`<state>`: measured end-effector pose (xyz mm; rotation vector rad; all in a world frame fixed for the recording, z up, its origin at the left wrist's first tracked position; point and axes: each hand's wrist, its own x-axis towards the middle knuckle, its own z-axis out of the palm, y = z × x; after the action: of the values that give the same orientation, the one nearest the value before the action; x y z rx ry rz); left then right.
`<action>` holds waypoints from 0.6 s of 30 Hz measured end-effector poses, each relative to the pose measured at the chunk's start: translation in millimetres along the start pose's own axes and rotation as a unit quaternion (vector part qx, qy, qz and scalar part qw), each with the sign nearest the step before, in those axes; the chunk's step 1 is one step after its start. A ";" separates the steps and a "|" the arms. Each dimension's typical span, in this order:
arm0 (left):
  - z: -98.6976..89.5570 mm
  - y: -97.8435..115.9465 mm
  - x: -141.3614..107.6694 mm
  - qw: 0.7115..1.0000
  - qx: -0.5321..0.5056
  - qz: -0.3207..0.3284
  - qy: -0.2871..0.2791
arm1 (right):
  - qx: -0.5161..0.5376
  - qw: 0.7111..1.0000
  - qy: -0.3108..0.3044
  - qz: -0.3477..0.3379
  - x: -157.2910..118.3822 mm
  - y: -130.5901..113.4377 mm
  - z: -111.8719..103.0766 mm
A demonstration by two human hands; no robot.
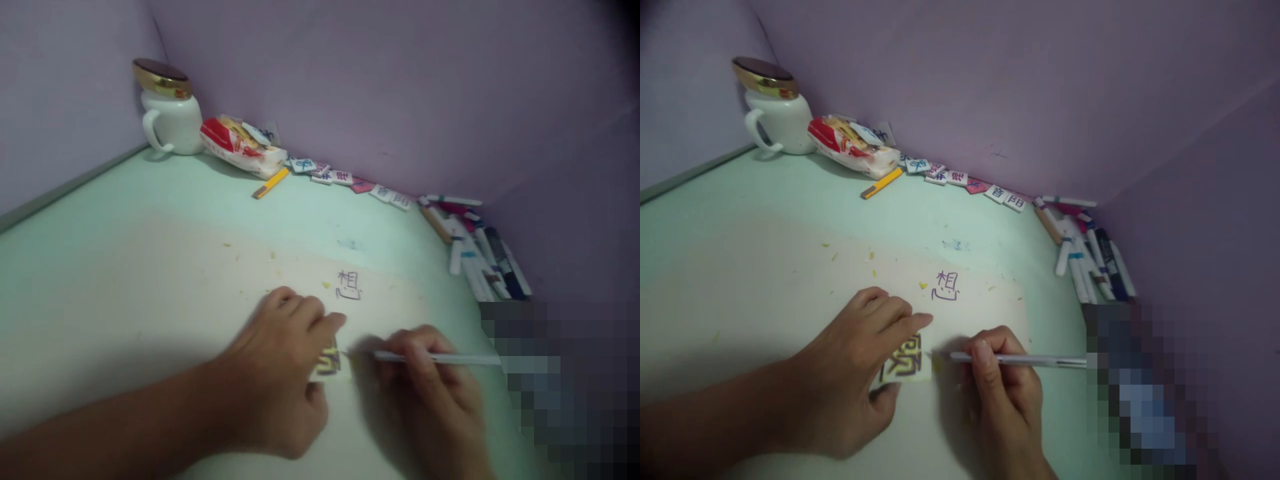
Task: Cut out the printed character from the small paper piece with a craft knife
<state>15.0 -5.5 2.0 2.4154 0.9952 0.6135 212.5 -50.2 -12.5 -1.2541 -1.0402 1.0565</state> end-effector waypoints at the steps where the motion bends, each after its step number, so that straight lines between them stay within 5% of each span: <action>1: 0.1 -1.9 -0.2 1.000 -0.010 0.008 0.001 | 0.001 1.000 -0.002 0.003 0.1 -0.7 -0.8; 6: 0.7 -10.6 -1.1 0.992 -0.089 0.079 0.044 | 0.004 1.000 -0.015 0.005 1.9 0.1 -3.2; 9: -1.8 -6.1 -1.5 0.993 -0.067 0.068 0.063 | 0.003 1.000 -0.026 -0.007 1.4 3.0 -4.0; 13: -3.6 1.9 -0.9 0.999 0.007 0.022 0.033 | 0.022 0.999 -0.034 0.014 -3.4 2.2 -0.8; 18: -1.2 -0.9 -1.4 0.999 -0.002 0.050 0.018 | 0.006 0.999 -0.038 0.010 -9.9 -1.9 6.2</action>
<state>12.9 -5.6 2.1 2.4703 0.8906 0.6943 204.5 -58.7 -10.6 -1.2236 -1.0795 1.1324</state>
